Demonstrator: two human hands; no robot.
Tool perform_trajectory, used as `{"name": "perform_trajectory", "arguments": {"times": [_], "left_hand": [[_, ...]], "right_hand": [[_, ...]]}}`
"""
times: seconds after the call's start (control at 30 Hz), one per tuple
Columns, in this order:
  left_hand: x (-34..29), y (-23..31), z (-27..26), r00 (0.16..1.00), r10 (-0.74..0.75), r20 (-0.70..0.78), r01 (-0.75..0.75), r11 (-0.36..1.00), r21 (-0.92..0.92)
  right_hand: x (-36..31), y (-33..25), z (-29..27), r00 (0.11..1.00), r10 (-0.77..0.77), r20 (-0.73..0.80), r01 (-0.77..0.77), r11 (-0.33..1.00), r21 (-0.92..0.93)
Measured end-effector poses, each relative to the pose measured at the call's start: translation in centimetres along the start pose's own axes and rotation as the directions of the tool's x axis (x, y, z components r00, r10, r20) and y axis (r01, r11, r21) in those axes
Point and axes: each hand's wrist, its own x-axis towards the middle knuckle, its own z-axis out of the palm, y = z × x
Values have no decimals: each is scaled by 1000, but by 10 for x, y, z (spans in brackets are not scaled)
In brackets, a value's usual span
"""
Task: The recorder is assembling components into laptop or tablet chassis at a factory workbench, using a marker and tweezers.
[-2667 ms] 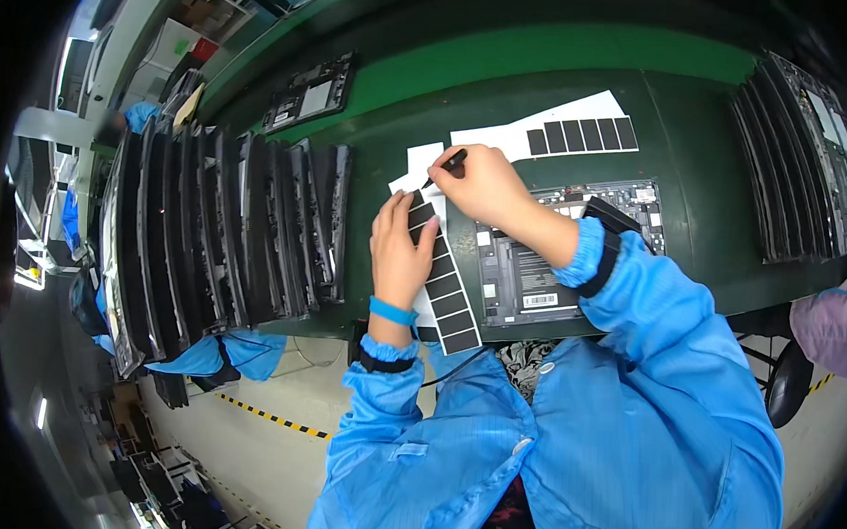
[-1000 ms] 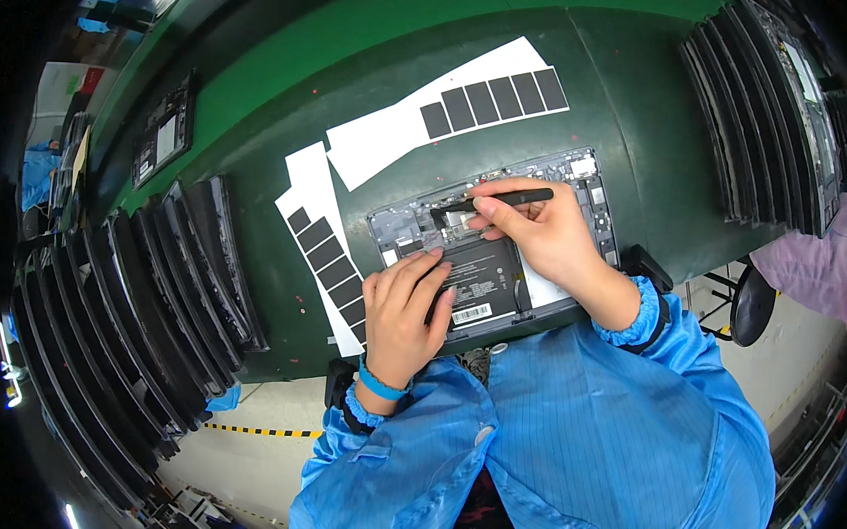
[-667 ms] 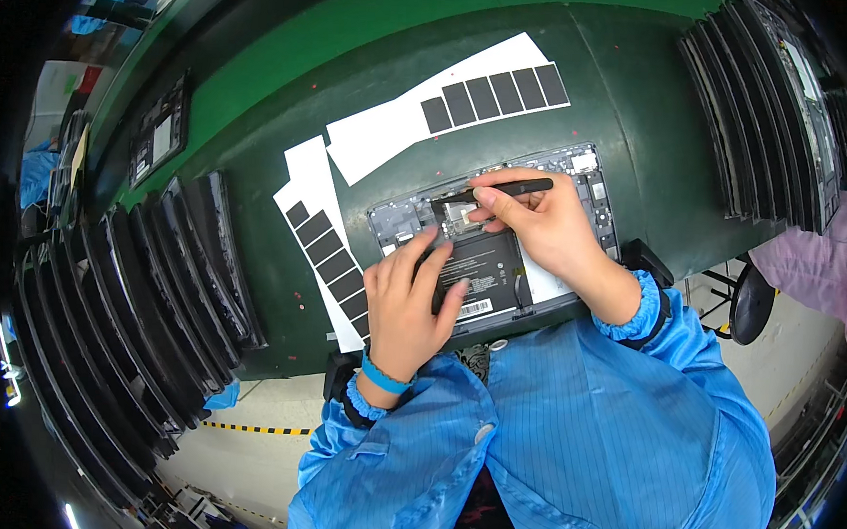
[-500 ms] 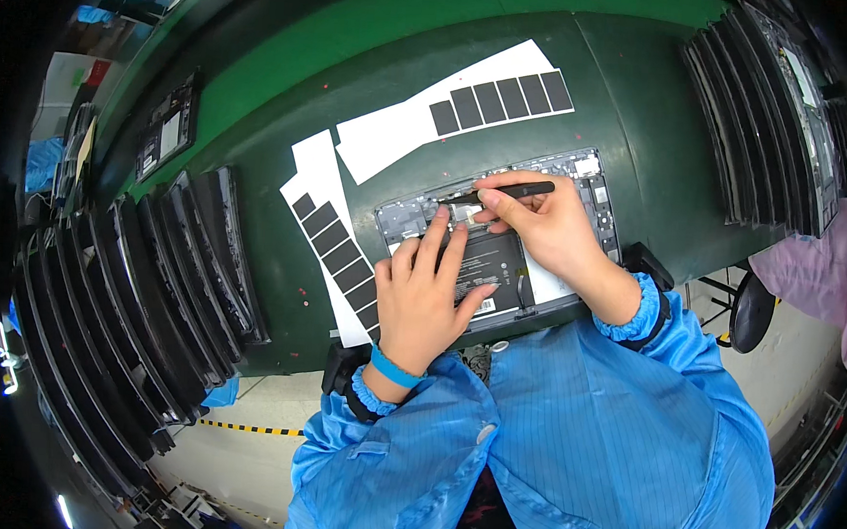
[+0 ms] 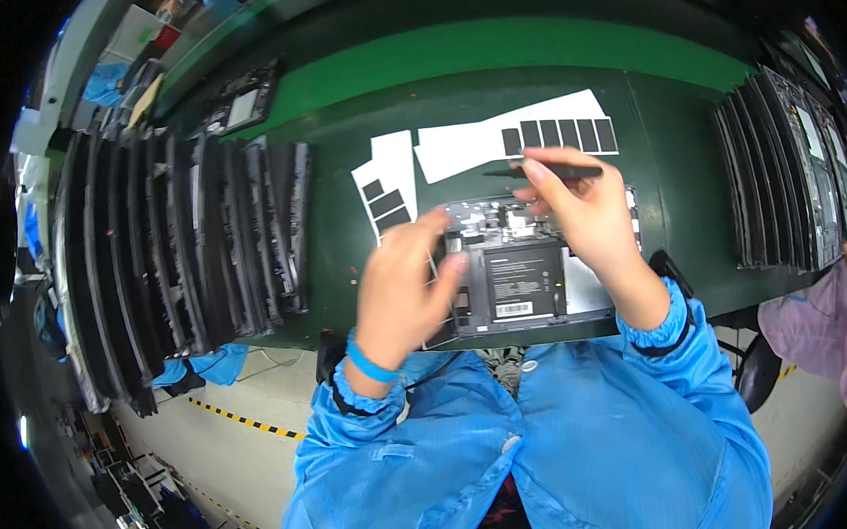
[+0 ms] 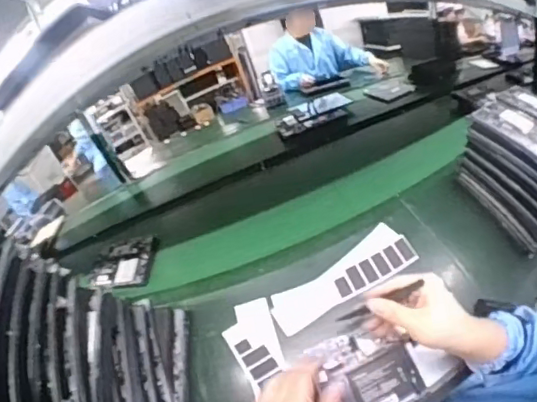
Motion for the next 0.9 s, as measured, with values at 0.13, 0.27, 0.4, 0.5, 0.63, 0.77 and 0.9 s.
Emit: {"name": "perform_trajectory", "arguments": {"times": [0.13, 0.27, 0.4, 0.5, 0.63, 0.77, 0.9], "left_hand": [[2, -48, -24, 970, -129, -205, 163, 974, 156], [0, -100, 12, 957, -219, -190, 270, 913, 305], [1, -99, 18, 948, -273, -162, 315, 873, 372], [4, -100, 17, 949, -272, -162, 314, 869, 382], [6, -100, 11, 951, -275, -140, 308, 875, 373], [7, -102, 11, 955, -261, -141, 296, 873, 387], [7, -101, 10, 956, -263, -128, 293, 867, 403]], "right_hand": [[43, -3, 70, 994, -60, 95, 60, 998, 1], [79, 50, 128, 958, -202, 204, 265, 895, -360], [78, 60, 133, 962, -222, 158, 268, 876, -402], [83, 59, 133, 961, -240, 139, 277, 860, -429], [82, 60, 134, 965, -206, 162, 254, 891, -377], [82, 60, 135, 966, -192, 175, 246, 891, -382], [79, 64, 136, 964, -221, 150, 259, 912, -320]]}}
